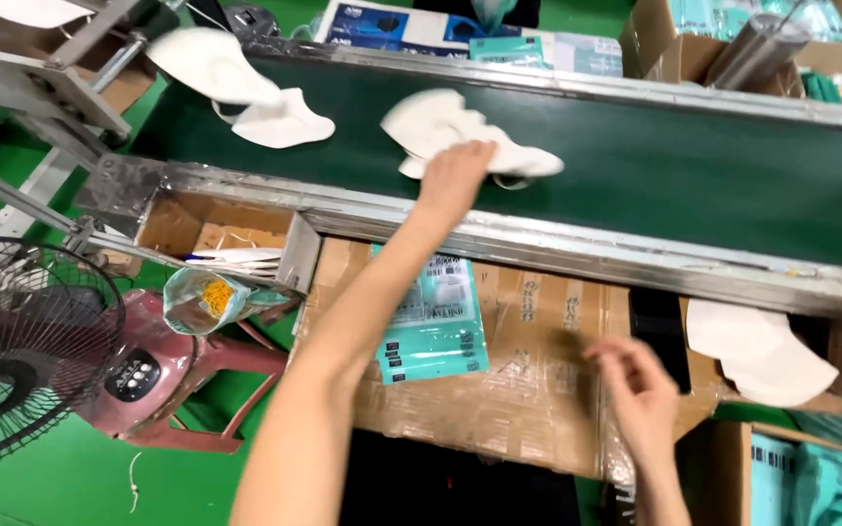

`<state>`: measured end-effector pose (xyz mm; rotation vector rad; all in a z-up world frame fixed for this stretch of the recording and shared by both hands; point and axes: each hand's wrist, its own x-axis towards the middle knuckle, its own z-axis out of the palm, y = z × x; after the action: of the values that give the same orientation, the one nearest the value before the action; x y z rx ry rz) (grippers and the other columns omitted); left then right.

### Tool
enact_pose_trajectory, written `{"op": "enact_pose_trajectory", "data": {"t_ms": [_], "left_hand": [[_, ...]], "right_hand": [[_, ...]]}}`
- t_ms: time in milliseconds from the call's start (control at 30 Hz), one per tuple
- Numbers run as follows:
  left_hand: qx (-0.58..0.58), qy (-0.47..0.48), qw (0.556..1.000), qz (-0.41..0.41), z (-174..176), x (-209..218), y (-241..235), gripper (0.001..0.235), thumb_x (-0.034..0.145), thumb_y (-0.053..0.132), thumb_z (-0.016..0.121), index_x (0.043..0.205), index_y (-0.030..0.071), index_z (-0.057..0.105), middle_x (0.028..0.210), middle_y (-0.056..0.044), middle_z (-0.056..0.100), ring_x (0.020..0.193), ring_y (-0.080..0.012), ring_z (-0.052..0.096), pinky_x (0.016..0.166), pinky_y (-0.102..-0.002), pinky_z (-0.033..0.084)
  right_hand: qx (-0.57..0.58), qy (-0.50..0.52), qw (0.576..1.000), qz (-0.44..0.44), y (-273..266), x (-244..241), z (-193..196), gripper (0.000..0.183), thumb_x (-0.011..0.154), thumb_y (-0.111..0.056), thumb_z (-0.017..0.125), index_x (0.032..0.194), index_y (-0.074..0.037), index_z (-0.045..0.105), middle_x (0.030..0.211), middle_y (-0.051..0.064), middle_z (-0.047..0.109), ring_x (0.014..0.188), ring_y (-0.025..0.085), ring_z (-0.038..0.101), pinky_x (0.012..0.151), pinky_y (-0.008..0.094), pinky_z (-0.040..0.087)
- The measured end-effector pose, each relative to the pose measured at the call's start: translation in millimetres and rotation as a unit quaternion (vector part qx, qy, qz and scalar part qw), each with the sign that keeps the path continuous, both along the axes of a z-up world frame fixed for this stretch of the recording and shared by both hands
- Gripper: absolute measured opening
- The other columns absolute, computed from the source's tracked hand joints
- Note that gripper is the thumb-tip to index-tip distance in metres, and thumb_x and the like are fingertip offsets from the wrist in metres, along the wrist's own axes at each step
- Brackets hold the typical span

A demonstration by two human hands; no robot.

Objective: The person is manually inserting stacks of face masks into individual or multi-pack plastic sleeves at a conveyor belt station.

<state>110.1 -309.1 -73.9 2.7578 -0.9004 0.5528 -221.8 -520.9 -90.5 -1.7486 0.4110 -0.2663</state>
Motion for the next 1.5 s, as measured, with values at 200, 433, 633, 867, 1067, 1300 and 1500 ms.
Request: {"op": "enact_pose_trajectory", "data": {"t_ms": [200, 433, 633, 867, 1067, 1300, 1500], "left_hand": [[-0.137, 0.023, 0.917, -0.373, 60.2, -198.2, -22.7, 0.035, 0.093, 0.012, 0.061, 0.128, 0.008, 0.064, 0.116, -0.009, 0.07, 0.108, -0.0295, 0.068, 0.095, -0.043, 0.053], [-0.329, 0.238, 0.869, -0.282, 29.1, -264.1, -3.0, 0.1, 0.074, 0.029, 0.086, 0.153, 0.004, 0.031, 0.156, -0.02, 0.039, 0.143, -0.0398, 0.04, 0.12, -0.05, 0.034], [-0.304, 0.396, 0.848, -0.179, -72.8, -274.0, -15.6, 0.139, 0.067, 0.037, 0.093, 0.165, 0.003, 0.0, 0.167, -0.027, 0.022, 0.154, -0.0448, 0.025, 0.125, -0.053, 0.025], [-0.345, 0.396, 0.83, -0.187, -76.6, -276.9, -22.2, 0.125, 0.069, 0.035, 0.09, 0.165, 0.005, 0.016, 0.158, -0.021, 0.046, 0.148, -0.0398, 0.044, 0.124, -0.05, 0.034], [-0.331, 0.428, 0.828, -0.149, -96.8, -282.8, -22.4, 0.106, 0.071, 0.03, 0.085, 0.161, 0.008, 0.033, 0.145, -0.019, 0.06, 0.135, -0.0373, 0.058, 0.114, -0.045, 0.046], [-0.387, 0.365, 0.843, -0.081, -66.8, -284.3, -4.2, 0.079, 0.082, 0.019, 0.079, 0.15, 0.0, 0.044, 0.137, -0.025, 0.062, 0.123, -0.0423, 0.064, 0.1, -0.045, 0.053], [-0.241, 0.015, 0.961, -0.133, -82.0, -229.9, 83.6, 0.022, 0.092, 0.009, 0.071, 0.113, 0.005, 0.071, 0.116, -0.009, 0.069, 0.111, -0.0265, 0.066, 0.097, -0.043, 0.056]], "right_hand": [[-0.432, -0.216, 0.873, -0.058, 6.6, 1.1, 85.9, 0.062, 0.078, -0.007, 0.075, 0.132, 0.012, 0.051, 0.126, 0.023, 0.061, 0.109, 0.033, 0.061, 0.09, 0.039, 0.05], [-0.123, -0.046, 0.988, 0.077, -15.2, -26.9, 9.9, 0.051, 0.081, -0.022, 0.08, 0.127, -0.007, 0.069, 0.124, 0.008, 0.074, 0.112, 0.017, 0.071, 0.096, 0.031, 0.056], [-0.156, -0.075, 0.976, 0.134, 0.2, -23.0, -25.5, 0.104, 0.075, -0.006, 0.083, 0.161, -0.002, 0.025, 0.148, 0.021, 0.05, 0.133, 0.028, 0.051, 0.109, 0.037, 0.044], [-0.013, -0.095, 0.989, 0.11, 11.5, -27.5, -41.3, 0.112, 0.073, -0.002, 0.085, 0.162, -0.005, 0.017, 0.137, 0.017, 0.057, 0.126, 0.024, 0.058, 0.106, 0.037, 0.049], [-0.024, -0.121, 0.987, 0.099, 18.8, -25.0, -45.4, 0.118, 0.069, -0.014, 0.087, 0.16, 0.0, 0.014, 0.13, 0.016, 0.06, 0.119, 0.025, 0.06, 0.104, 0.039, 0.048], [-0.098, -0.106, 0.988, 0.053, 9.6, -30.6, -129.5, 0.044, 0.111, -0.011, 0.043, 0.153, 0.003, 0.042, 0.145, 0.019, 0.056, 0.134, 0.028, 0.055, 0.114, 0.038, 0.042], [-0.049, -0.095, 0.988, -0.113, 20.8, -7.4, -88.6, 0.028, 0.116, -0.015, 0.05, 0.136, 0.002, 0.056, 0.118, 0.009, 0.065, 0.105, 0.013, 0.058, 0.095, 0.028, 0.049]]}}
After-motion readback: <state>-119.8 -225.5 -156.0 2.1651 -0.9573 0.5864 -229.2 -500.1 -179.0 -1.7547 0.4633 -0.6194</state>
